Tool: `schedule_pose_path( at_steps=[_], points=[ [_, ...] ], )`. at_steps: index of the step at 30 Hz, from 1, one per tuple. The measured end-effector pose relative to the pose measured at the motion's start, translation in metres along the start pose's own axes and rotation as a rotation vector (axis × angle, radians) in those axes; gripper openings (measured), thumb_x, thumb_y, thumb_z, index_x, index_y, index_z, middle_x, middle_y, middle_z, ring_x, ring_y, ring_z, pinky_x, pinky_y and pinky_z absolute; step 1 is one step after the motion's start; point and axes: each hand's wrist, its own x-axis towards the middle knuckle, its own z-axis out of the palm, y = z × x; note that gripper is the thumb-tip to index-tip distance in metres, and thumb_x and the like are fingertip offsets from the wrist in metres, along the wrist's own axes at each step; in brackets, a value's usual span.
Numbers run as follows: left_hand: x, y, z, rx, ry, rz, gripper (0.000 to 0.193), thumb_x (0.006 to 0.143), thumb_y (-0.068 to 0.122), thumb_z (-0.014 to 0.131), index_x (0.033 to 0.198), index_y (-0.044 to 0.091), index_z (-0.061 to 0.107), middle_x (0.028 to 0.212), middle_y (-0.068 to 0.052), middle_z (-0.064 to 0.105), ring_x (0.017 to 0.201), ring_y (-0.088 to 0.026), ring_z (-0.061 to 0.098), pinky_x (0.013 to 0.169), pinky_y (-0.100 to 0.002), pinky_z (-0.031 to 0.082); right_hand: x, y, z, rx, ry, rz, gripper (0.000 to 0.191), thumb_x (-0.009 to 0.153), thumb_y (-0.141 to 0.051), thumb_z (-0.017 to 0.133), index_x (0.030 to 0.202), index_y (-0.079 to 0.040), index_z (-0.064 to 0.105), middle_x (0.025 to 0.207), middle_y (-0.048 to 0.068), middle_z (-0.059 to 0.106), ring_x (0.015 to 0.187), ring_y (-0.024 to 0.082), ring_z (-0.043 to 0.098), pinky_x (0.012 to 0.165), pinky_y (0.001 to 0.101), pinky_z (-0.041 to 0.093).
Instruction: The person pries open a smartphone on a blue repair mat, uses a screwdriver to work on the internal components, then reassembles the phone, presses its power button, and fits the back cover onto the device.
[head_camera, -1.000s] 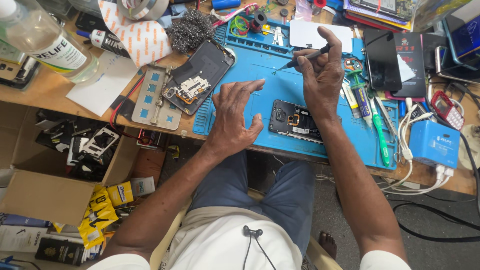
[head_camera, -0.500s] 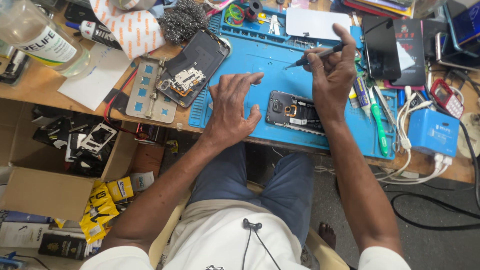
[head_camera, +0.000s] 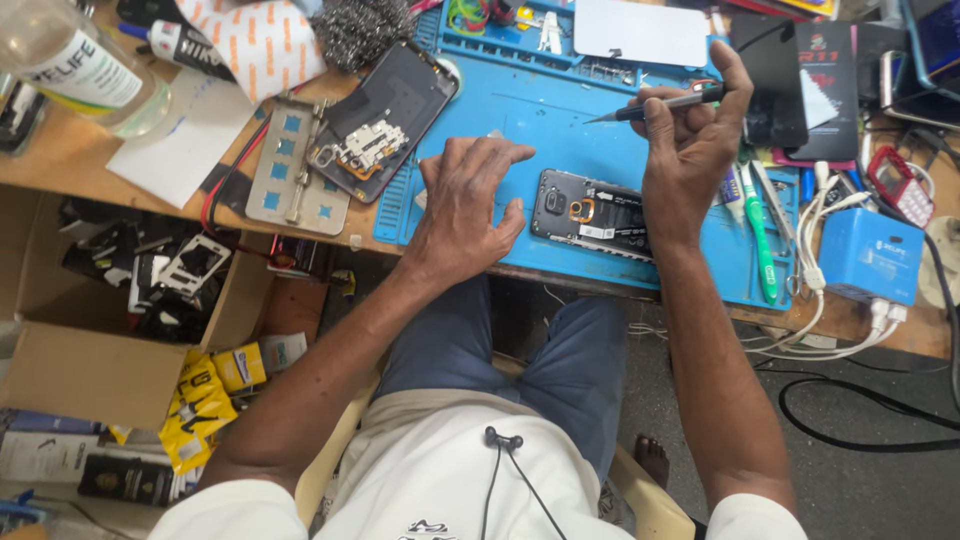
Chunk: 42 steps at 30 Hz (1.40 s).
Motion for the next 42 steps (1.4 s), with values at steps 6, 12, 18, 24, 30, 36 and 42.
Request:
schedule_pose_path(
  at_steps=[6,12,18,24,30,36,42],
  points=[
    [0.001,0.001,-0.001,-0.004,-0.005,-0.005,0.055,0.079,0.012,0.070,0.134,0.009,0.062,0.129,-0.009,0.061,0.124,-0.028,0.050,0.104,-0.046,0.032,0.007,0.011,0.005,-0.079,-0.039,-0.055,0.054,0.119,0.004,0.063,0.158,-0.012,0.029,0.118,0.012,0.077,0.118,0.020,0.076,0.103,0.0346,0.062],
    [0.000,0.002,-0.001,-0.001,0.005,0.007,0.055,0.080,0.012,0.071,0.134,0.009,0.062,0.130,-0.009,0.060,0.125,-0.028,0.050,0.105,-0.047,0.032,0.005,0.013,0.006,-0.097,-0.046,-0.046,0.055,0.117,0.004,0.064,0.156,-0.012,0.030,0.117,0.012,0.078,0.116,0.020,0.078,0.103,0.0365,0.064],
    [-0.001,0.000,-0.002,-0.013,-0.010,-0.015,0.053,0.081,0.011,0.070,0.133,0.010,0.062,0.127,-0.007,0.063,0.121,-0.027,0.051,0.101,-0.045,0.032,-0.005,-0.005,0.003,0.089,-0.044,0.015,0.054,0.124,0.002,0.065,0.160,-0.012,0.026,0.124,0.015,0.077,0.119,0.022,0.077,0.103,0.0337,0.068],
    [-0.006,-0.004,0.001,-0.034,-0.031,-0.005,0.053,0.086,0.006,0.066,0.138,0.011,0.058,0.119,0.001,0.069,0.119,-0.020,0.053,0.102,-0.044,0.031,-0.045,-0.032,0.006,0.214,-0.036,0.170,0.054,0.121,0.000,0.065,0.158,-0.009,0.027,0.116,0.017,0.077,0.110,0.025,0.080,0.094,0.0341,0.070],
    [-0.006,-0.003,0.001,-0.044,-0.052,-0.011,0.053,0.086,0.006,0.067,0.137,0.012,0.058,0.110,0.006,0.073,0.116,-0.018,0.053,0.100,-0.044,0.030,-0.057,-0.039,0.010,0.248,-0.003,0.180,0.056,0.119,0.001,0.068,0.158,-0.006,0.028,0.113,0.019,0.077,0.108,0.025,0.078,0.093,0.0354,0.069],
    [-0.008,-0.003,0.001,-0.043,-0.062,-0.016,0.051,0.086,0.004,0.066,0.135,0.012,0.058,0.105,0.008,0.072,0.115,-0.017,0.053,0.100,-0.045,0.030,-0.070,-0.040,0.006,0.184,-0.024,0.173,0.054,0.120,0.000,0.066,0.158,-0.006,0.028,0.111,0.019,0.077,0.105,0.024,0.078,0.091,0.0355,0.070],
    [-0.009,-0.004,0.002,-0.045,-0.070,-0.001,0.051,0.086,0.004,0.065,0.135,0.013,0.058,0.104,0.008,0.072,0.113,-0.017,0.053,0.099,-0.045,0.030,-0.074,-0.039,0.005,0.212,-0.036,0.178,0.056,0.119,0.000,0.066,0.158,-0.005,0.026,0.113,0.019,0.076,0.108,0.025,0.079,0.094,0.0373,0.065]
  ],
)
